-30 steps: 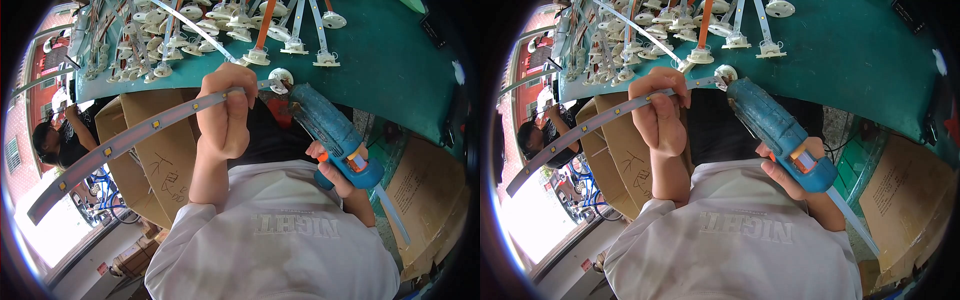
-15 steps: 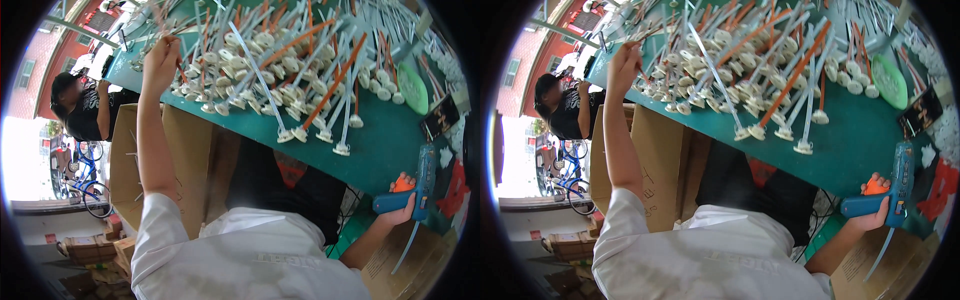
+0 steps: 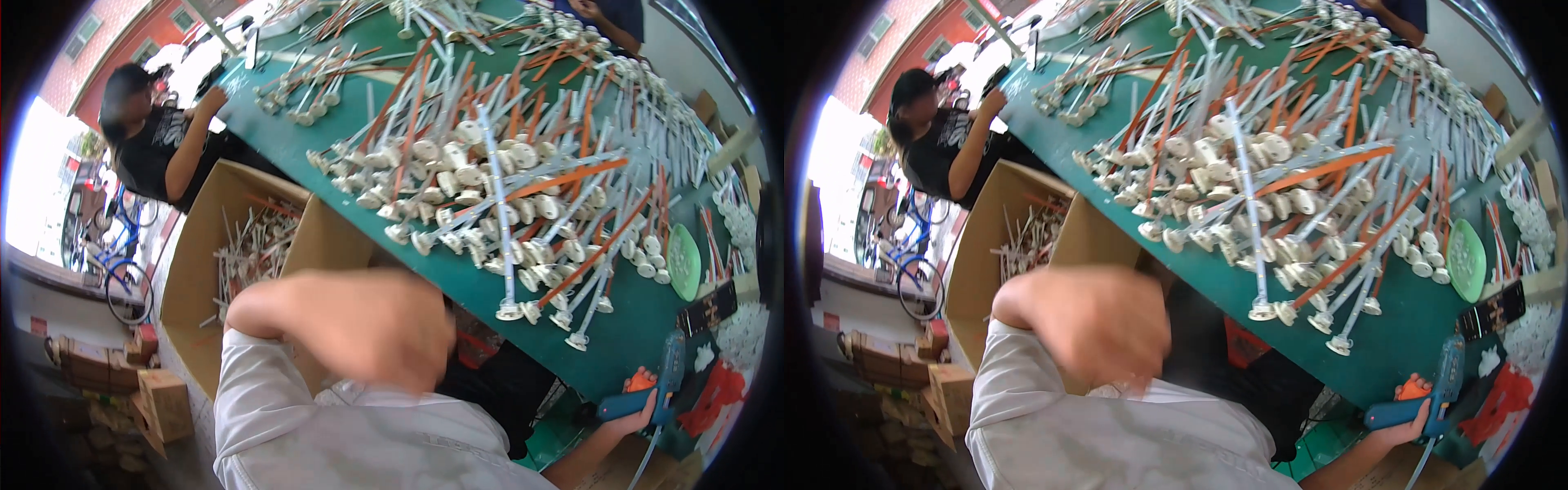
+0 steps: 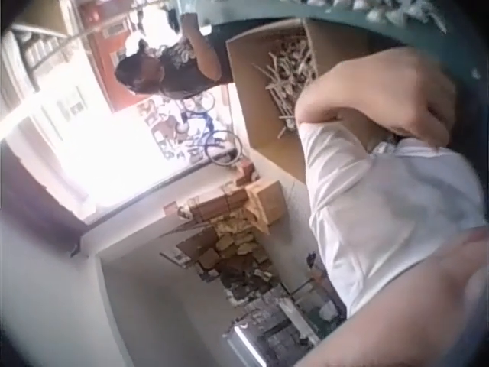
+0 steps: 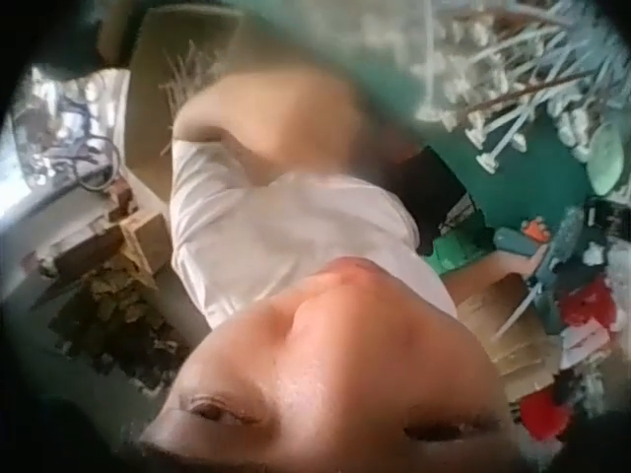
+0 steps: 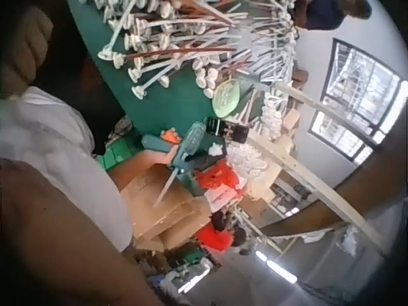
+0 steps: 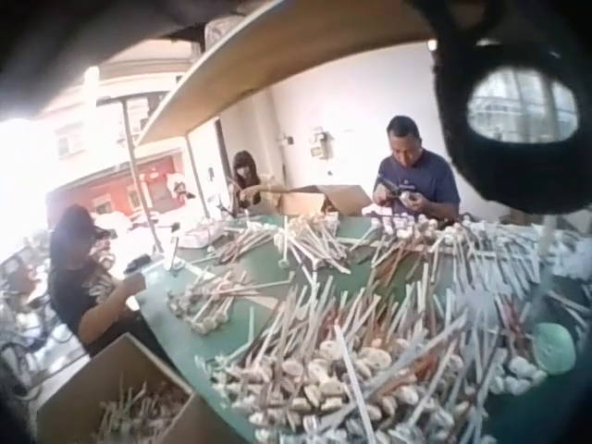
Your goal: Glue LED light strips onto small circular plastic bases using a hot glue gun.
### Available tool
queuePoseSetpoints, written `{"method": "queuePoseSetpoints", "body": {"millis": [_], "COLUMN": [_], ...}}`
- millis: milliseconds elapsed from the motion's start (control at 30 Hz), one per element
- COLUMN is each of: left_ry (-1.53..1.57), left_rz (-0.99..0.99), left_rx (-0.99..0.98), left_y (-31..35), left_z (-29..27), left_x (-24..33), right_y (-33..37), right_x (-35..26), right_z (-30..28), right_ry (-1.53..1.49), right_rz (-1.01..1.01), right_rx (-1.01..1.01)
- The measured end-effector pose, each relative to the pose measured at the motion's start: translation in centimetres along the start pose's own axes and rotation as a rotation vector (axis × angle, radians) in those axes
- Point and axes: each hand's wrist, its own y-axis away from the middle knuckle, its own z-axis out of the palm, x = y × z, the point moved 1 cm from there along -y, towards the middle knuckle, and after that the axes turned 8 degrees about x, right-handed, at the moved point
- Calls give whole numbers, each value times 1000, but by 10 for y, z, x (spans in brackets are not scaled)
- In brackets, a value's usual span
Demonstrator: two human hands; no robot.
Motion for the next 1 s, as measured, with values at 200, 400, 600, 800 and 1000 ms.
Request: {"method": "queuePoseSetpoints", "body": {"millis": [200,400,600,800,1000], "left_ry": [286,550,575,-257,-1238], "left_rz": [269,364,412,-8,-848], "left_rx": [-121,-94,-4,327,908], "left_y": [6,-1,-15,37,181], "left_z": [61,95,95,-44,-201], "left_x": [41,25,2,-56,-210], "right_y": [-13,-14,-16,-17,-14], "right_x": [-12,-7,-9,-18,-5], "right_z": [-21,-7,-16,-43,-23], "right_ry": [-13,18,19,26,-439], "right_rz": [50,27,58,100,274], "right_rx": [26,40,114,10,-215]}}
